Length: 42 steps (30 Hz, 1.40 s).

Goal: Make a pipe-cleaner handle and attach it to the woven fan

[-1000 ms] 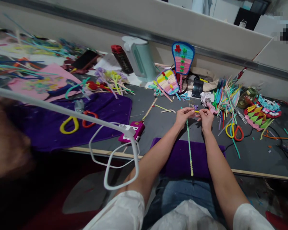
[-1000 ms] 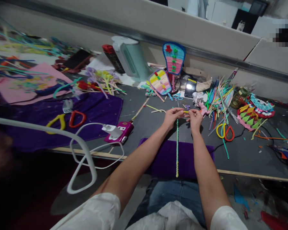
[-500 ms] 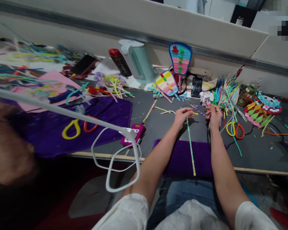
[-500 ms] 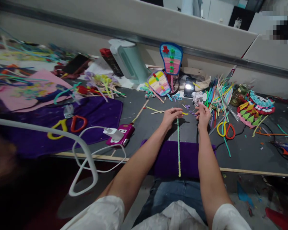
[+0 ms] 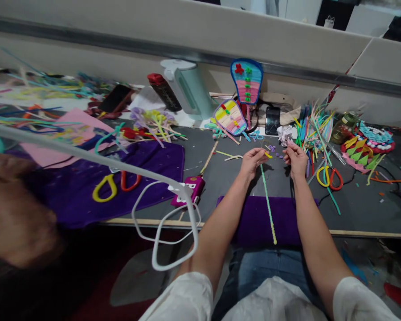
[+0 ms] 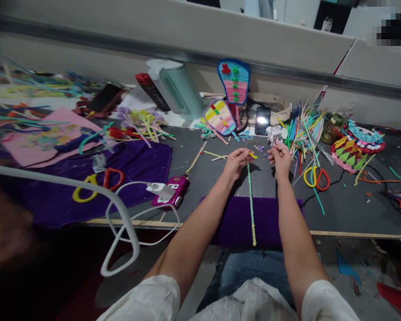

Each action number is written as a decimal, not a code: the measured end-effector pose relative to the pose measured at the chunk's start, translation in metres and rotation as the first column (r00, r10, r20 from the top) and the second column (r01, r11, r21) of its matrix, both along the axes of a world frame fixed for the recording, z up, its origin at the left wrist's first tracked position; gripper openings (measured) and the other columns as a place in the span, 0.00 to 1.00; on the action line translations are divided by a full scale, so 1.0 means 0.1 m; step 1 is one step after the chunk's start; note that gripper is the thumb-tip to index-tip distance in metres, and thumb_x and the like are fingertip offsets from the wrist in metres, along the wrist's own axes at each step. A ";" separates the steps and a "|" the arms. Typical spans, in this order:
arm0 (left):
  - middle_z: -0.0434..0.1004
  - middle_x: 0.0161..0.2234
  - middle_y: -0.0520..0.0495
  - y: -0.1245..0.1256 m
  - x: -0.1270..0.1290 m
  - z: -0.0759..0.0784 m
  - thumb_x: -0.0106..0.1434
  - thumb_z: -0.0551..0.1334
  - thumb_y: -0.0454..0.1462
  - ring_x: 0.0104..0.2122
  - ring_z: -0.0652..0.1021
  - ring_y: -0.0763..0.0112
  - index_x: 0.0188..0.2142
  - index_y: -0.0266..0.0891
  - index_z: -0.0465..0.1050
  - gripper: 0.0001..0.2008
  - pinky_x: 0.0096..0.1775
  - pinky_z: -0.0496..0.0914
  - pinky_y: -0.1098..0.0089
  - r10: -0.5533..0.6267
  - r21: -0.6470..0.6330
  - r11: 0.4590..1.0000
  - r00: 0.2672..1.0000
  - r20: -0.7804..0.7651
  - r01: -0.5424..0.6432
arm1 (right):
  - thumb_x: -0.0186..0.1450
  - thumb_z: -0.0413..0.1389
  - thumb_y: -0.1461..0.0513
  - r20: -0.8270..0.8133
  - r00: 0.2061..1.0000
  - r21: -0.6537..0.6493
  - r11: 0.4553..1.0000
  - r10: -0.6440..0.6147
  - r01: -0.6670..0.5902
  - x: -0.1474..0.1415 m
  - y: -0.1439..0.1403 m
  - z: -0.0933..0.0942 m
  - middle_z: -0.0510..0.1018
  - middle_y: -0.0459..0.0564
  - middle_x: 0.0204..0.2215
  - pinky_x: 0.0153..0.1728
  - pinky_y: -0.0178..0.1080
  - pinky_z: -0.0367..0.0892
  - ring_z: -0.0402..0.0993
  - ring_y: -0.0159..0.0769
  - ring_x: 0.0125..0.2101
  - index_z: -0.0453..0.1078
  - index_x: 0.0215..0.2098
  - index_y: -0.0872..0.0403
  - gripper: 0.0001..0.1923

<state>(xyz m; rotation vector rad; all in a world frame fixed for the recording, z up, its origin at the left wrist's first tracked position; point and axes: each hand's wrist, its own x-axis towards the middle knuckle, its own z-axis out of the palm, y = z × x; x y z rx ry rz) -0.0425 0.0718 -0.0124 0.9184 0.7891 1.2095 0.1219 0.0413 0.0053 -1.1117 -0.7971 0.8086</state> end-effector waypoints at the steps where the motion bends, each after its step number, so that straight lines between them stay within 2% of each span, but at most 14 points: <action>1: 0.81 0.36 0.45 0.01 -0.01 0.00 0.46 0.72 0.48 0.31 0.79 0.72 0.34 0.36 0.74 0.21 0.39 0.73 0.67 0.003 0.010 1.000 1.000 -0.006 -0.003 | 0.54 0.62 0.51 -0.003 1.000 -0.002 1.000 0.001 -0.001 0.01 0.00 0.00 0.79 0.47 0.27 0.15 0.28 0.59 0.69 0.26 0.19 0.71 0.37 0.55 0.19; 4: 0.80 0.34 0.46 0.03 -0.05 0.00 0.47 0.72 0.48 0.31 0.79 0.72 0.34 0.36 0.74 0.21 0.39 0.74 0.67 0.018 0.044 0.999 0.999 -0.030 -0.017 | 0.58 0.58 0.48 -0.021 0.997 -0.015 0.997 -0.071 0.071 0.10 0.01 0.01 0.79 0.47 0.29 0.16 0.28 0.60 0.70 0.26 0.20 0.71 0.41 0.54 0.21; 8: 0.80 0.32 0.46 0.04 -0.11 0.01 0.46 0.73 0.46 0.29 0.78 0.72 0.33 0.35 0.74 0.21 0.36 0.74 0.68 -0.024 0.048 0.998 0.998 -0.059 0.027 | 0.59 0.57 0.48 -0.022 0.976 0.024 0.976 -0.215 0.216 0.31 0.04 0.00 0.80 0.49 0.33 0.26 0.31 0.68 0.75 0.29 0.28 0.70 0.47 0.55 0.24; 10: 0.80 0.31 0.46 0.04 -0.14 0.02 0.46 0.73 0.46 0.28 0.78 0.72 0.33 0.35 0.74 0.21 0.36 0.74 0.68 -0.070 0.038 0.997 0.994 -0.085 0.073 | 0.60 0.56 0.48 0.005 0.974 0.033 0.973 -0.227 0.227 0.40 0.06 -0.01 0.80 0.50 0.34 0.29 0.33 0.70 0.76 0.31 0.30 0.70 0.49 0.56 0.25; 13: 0.80 0.31 0.46 0.04 -0.17 0.01 0.47 0.73 0.45 0.28 0.78 0.72 0.34 0.35 0.75 0.20 0.36 0.75 0.67 -0.123 0.034 0.991 0.984 -0.126 0.128 | 0.59 0.56 0.50 0.075 0.972 0.033 0.975 -0.221 0.219 0.46 0.07 -0.03 0.81 0.51 0.33 0.31 0.35 0.71 0.75 0.31 0.28 0.72 0.49 0.56 0.25; 20: 0.79 0.29 0.46 0.06 -0.19 0.00 0.48 0.72 0.44 0.26 0.78 0.72 0.34 0.34 0.75 0.18 0.33 0.75 0.68 -0.166 -0.022 0.986 0.982 -0.085 0.165 | 0.59 0.56 0.52 0.196 0.946 0.093 0.965 -0.259 0.245 0.46 0.10 -0.10 0.81 0.49 0.27 0.28 0.34 0.67 0.67 0.28 0.21 0.76 0.44 0.58 0.22; 26: 0.80 0.29 0.46 0.08 -0.22 0.00 0.49 0.71 0.43 0.25 0.79 0.71 0.34 0.34 0.74 0.17 0.32 0.75 0.68 -0.213 -0.047 0.976 0.976 -0.049 0.211 | 0.58 0.57 0.54 0.166 0.958 0.127 0.969 -0.233 0.214 0.44 0.11 -0.11 0.80 0.49 0.26 0.27 0.35 0.65 0.65 0.28 0.21 0.76 0.44 0.59 0.21; 29: 0.80 0.29 0.46 0.08 -0.22 0.01 0.50 0.71 0.42 0.25 0.79 0.71 0.37 0.35 0.75 0.18 0.32 0.75 0.69 -0.199 -0.048 0.979 0.979 -0.042 0.197 | 0.58 0.57 0.53 0.149 0.964 0.128 0.971 -0.222 0.203 0.43 0.11 -0.11 0.80 0.49 0.26 0.25 0.34 0.63 0.63 0.27 0.20 0.75 0.45 0.59 0.22; 32: 0.80 0.30 0.47 0.07 -0.23 0.01 0.50 0.70 0.40 0.26 0.79 0.71 0.46 0.37 0.74 0.23 0.33 0.76 0.69 -0.195 -0.032 0.981 0.980 -0.042 0.193 | 0.59 0.56 0.53 0.135 0.971 0.106 0.978 -0.195 0.182 0.43 0.10 -0.10 0.79 0.49 0.26 0.23 0.33 0.62 0.62 0.27 0.20 0.74 0.47 0.59 0.23; 34: 0.81 0.31 0.47 0.07 -0.24 0.02 0.50 0.70 0.39 0.27 0.80 0.71 0.48 0.37 0.73 0.24 0.33 0.76 0.69 -0.205 -0.025 0.979 0.977 -0.050 0.204 | 0.59 0.56 0.52 0.126 0.975 0.074 0.982 -0.182 0.174 0.43 0.09 -0.10 0.79 0.49 0.27 0.21 0.32 0.60 0.63 0.27 0.19 0.73 0.48 0.59 0.24; 42: 0.79 0.32 0.46 0.04 -0.23 0.08 0.50 0.70 0.38 0.27 0.78 0.73 0.44 0.35 0.76 0.20 0.30 0.75 0.71 -0.205 -0.034 0.978 0.978 -0.042 0.204 | 0.58 0.57 0.55 0.057 0.985 0.016 0.986 -0.165 0.165 0.40 0.07 -0.08 0.80 0.47 0.26 0.16 0.30 0.58 0.61 0.26 0.18 0.74 0.45 0.57 0.20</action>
